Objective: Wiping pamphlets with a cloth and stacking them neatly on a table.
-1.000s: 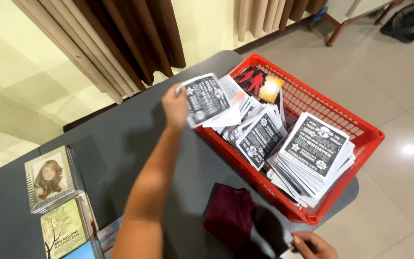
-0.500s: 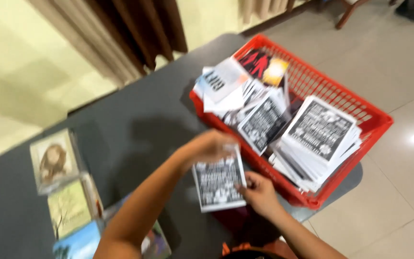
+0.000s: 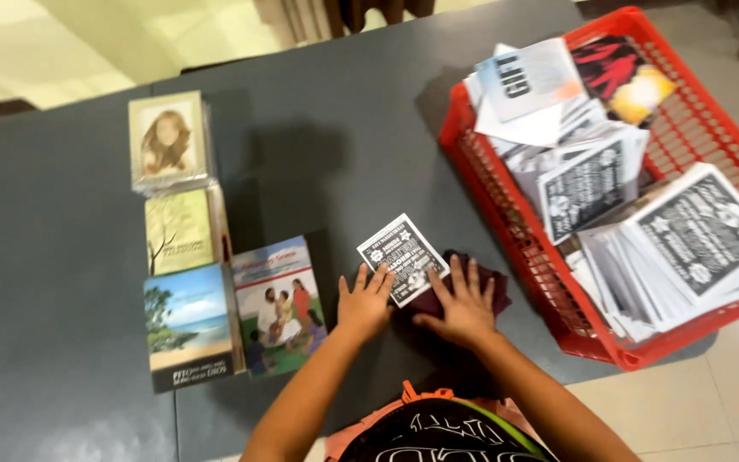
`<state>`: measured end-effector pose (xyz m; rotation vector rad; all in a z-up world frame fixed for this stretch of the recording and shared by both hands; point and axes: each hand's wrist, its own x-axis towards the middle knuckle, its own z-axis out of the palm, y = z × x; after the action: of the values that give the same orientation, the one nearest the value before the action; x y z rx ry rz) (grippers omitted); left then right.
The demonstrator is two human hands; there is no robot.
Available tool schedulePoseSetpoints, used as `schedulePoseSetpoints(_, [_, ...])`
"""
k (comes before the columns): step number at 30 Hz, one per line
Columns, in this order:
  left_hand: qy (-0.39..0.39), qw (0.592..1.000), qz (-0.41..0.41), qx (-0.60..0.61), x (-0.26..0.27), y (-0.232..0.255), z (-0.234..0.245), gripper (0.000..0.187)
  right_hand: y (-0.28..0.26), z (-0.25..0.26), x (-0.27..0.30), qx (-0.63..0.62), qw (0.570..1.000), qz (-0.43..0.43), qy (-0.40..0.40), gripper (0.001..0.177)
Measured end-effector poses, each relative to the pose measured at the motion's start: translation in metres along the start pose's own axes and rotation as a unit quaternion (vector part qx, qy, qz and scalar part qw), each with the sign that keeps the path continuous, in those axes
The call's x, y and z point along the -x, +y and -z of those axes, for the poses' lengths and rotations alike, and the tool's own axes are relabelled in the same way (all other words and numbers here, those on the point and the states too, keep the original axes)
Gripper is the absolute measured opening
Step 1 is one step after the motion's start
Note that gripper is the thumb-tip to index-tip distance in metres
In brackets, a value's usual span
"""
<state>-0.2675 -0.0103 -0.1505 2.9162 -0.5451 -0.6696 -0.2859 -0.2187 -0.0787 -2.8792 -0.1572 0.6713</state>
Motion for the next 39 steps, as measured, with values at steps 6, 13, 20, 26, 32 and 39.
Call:
schedulePoseSetpoints(6, [0.14,0.986,-0.063,-0.068,0.033,0.004,-0.016,0.065,0.044,-0.07,0.009,-0.039,0.974,-0.025,0.223,0.114])
schedulePoseSetpoints(13, [0.229,0.966,-0.115,-0.023,0.048,-0.014,-0.023,0.058,0.091,-0.105,0.012,-0.156,0.926,0.02,0.343,0.078])
schedulePoseSetpoints(20, [0.256,0.958,-0.114,-0.058,0.054,-0.044,-0.054,0.048,-0.006,-0.064,0.0,-0.199,0.909,0.147,0.335,0.057])
schedulePoseSetpoints(26, [0.232,0.964,-0.11,-0.066,0.047,-0.048,-0.05,0.046,-0.071,-0.084,-0.021,-0.089,0.966,0.168,0.176,0.081])
schedulePoseSetpoints(32, [0.229,0.965,-0.108,-0.075,0.029,-0.042,-0.052,0.029,-0.031,-0.063,-0.068,-0.03,0.982,0.056,0.177,0.084])
schedulePoseSetpoints(39, [0.145,0.982,0.045,0.111,0.015,-0.017,0.013,0.075,0.057,-0.072,-0.076,-0.081,0.944,0.007,0.321,0.067])
